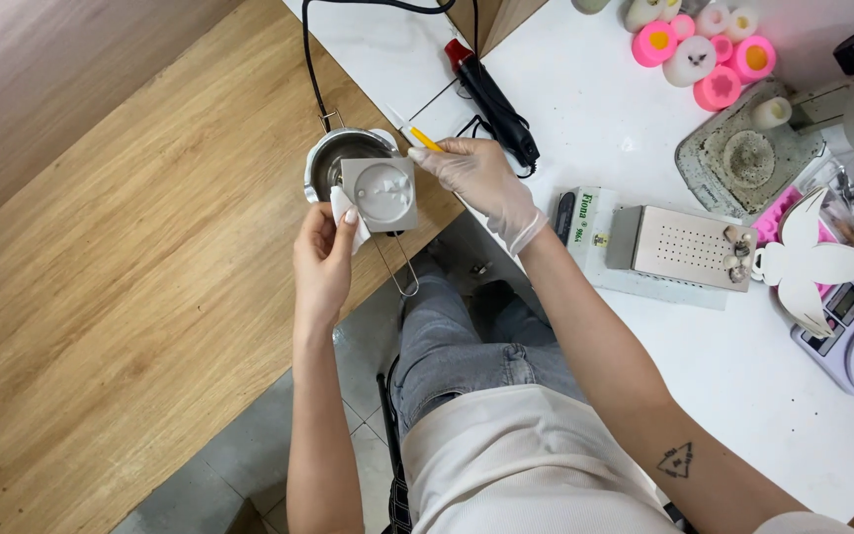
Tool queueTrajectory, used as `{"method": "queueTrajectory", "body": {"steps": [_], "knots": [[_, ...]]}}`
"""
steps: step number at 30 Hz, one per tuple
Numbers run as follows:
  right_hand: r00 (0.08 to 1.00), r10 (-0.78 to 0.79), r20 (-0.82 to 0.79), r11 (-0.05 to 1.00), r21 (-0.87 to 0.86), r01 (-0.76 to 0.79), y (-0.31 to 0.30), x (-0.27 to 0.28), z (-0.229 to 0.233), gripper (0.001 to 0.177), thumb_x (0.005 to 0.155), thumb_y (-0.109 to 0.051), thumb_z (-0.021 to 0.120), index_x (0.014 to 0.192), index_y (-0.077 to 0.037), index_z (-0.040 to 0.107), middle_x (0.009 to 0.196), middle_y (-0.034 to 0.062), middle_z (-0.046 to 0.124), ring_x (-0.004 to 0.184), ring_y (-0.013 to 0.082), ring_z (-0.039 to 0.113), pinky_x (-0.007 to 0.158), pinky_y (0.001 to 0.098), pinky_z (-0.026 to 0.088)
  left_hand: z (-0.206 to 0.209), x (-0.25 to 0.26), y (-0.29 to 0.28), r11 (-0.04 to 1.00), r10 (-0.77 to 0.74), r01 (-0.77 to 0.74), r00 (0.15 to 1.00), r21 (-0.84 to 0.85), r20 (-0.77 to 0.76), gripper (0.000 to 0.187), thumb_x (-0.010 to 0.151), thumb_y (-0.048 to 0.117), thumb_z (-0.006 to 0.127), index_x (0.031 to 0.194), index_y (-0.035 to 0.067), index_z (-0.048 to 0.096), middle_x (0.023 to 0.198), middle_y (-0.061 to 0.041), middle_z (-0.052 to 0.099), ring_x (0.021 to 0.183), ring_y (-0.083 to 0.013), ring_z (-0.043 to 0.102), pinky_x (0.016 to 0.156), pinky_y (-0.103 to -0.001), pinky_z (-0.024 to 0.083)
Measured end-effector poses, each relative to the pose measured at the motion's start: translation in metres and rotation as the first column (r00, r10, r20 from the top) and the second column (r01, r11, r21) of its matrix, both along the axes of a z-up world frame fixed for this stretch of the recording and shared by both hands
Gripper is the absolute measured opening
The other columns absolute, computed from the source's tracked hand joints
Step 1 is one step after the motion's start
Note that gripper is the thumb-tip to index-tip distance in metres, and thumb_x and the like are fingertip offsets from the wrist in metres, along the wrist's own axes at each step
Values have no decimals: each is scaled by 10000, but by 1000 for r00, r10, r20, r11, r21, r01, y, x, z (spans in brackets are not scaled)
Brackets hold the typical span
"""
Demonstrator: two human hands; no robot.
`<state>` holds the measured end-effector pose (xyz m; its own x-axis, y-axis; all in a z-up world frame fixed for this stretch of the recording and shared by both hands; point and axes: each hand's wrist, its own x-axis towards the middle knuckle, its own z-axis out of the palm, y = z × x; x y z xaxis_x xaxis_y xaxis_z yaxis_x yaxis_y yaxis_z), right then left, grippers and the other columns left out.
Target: Cleaning and scraping excess wax from a candle mold to prepare it for decoration or packaging.
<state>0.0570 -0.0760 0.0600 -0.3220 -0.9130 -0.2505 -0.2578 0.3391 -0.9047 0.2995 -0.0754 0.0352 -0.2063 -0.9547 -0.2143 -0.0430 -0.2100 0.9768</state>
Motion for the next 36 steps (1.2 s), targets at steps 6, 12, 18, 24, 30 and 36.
{"method": "queueTrajectory", "body": {"steps": [6,12,18,24,30,36], "knots": [[964,64,257,991,98,-91,-10,1,-8,389,881,-309,817,1054,32,748,693,-71,570,569,12,464,487,187,355,-16,4,2,998,-31,37,993,53,-116,162,1048,224,626,1069,63,619,877,53,625,790,-30,530,697,-219,436],[980,66,187,990,110,-88,-22,14,-36,343,905,-312,782,1036,5,788,770,-40,690,662,11,570,577,188,456,-49,7,2,968,123,-8,889,252,-442,131,1071,192,605,1125,73,617,947,39,604,834,-34,528,729,-228,440],[954,76,291,990,95,-107,-26,22,-62,346,902,-315,768,1029,7,777,862,-11,769,770,17,675,694,176,548,-29,3,-3,936,203,61,708,346,-676,164,1081,162,475,1213,66,487,1266,-74,649,1194,-185,668,1055,-460,517],[976,-5,217,967,249,-50,-24,32,-45,389,899,-389,774,951,-4,791,773,37,710,677,84,606,627,211,483,-40,4,-5,918,222,115,645,380,-732,343,1083,160,451,1416,82,430,1371,-134,599,1259,-293,625,1109,-556,516],[986,-25,167,948,318,-29,-24,35,-46,394,880,-417,745,925,-27,775,719,36,706,649,95,621,608,201,482,-43,2,-6,894,273,90,665,438,-695,370,1081,174,432,1441,89,433,1358,-135,610,1252,-290,635,1072,-533,479],[967,-7,254,968,245,-57,-27,35,-42,403,910,-436,721,936,-39,785,742,-15,690,672,57,589,620,202,470,-37,7,-10,904,248,96,676,416,-695,317,1093,176,454,1393,76,431,1359,-135,603,1273,-281,619,1113,-565,517]]}}
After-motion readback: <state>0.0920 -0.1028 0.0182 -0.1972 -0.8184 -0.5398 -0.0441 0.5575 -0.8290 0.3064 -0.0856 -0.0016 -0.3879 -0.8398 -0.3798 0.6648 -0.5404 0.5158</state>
